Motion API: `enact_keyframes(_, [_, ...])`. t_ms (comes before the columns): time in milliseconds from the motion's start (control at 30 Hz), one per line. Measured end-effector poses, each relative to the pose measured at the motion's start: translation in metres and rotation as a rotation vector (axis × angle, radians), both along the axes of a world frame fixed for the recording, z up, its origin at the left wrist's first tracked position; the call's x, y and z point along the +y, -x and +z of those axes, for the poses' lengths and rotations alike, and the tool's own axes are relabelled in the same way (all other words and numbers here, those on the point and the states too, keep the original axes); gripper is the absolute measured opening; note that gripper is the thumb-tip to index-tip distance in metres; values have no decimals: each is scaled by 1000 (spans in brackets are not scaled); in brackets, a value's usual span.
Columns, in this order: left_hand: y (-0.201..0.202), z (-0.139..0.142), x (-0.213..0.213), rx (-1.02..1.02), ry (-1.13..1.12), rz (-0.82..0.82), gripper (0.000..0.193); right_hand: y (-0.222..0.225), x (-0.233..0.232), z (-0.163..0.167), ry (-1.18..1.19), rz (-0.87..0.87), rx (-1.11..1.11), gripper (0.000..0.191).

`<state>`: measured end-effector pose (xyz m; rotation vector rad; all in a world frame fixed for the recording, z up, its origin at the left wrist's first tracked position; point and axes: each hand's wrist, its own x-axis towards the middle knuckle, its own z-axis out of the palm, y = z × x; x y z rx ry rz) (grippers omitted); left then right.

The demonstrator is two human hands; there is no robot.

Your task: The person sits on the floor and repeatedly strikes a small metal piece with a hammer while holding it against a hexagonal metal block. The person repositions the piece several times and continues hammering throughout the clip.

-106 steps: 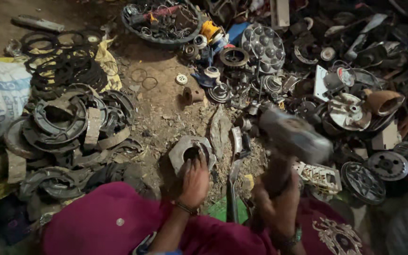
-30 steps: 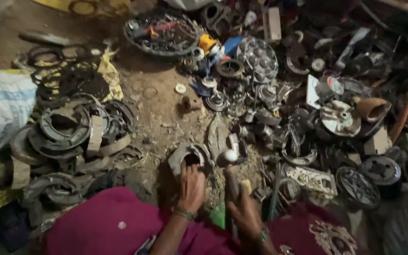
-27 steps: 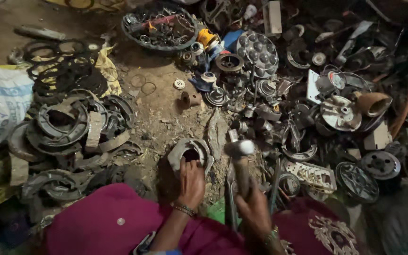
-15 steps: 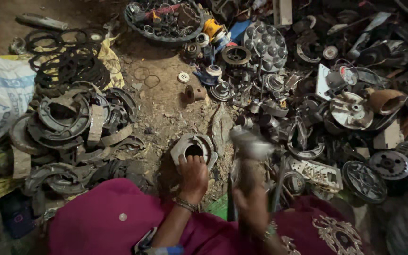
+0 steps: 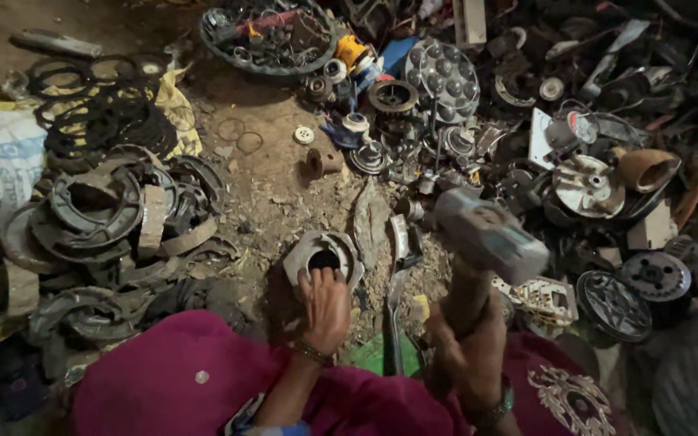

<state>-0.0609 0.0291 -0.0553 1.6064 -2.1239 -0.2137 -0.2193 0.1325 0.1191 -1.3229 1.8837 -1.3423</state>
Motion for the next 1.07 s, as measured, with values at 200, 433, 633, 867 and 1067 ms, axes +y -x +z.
enact_keyframes(200, [-7, -5, -1, 29, -87, -63, 11, 4, -7, -113, 126, 400, 369, 70])
enact_keyframes(433, [-7, -18, -4, 99, 57, 14, 29, 13, -1, -100, -546, 47, 78, 66])
enact_keyframes(633, [-2, -8, -3, 92, -85, -2, 31, -2, 8, 4, -50, -12, -53, 54])
enact_keyframes(867, [-11, -7, 4, 181, 55, -77, 26, 3, -7, -101, -238, 251, 164, 58])
enact_keyframes(1067, [-9, -13, -1, 87, -83, -26, 35, 52, 7, -216, -463, 341, 425, 56])
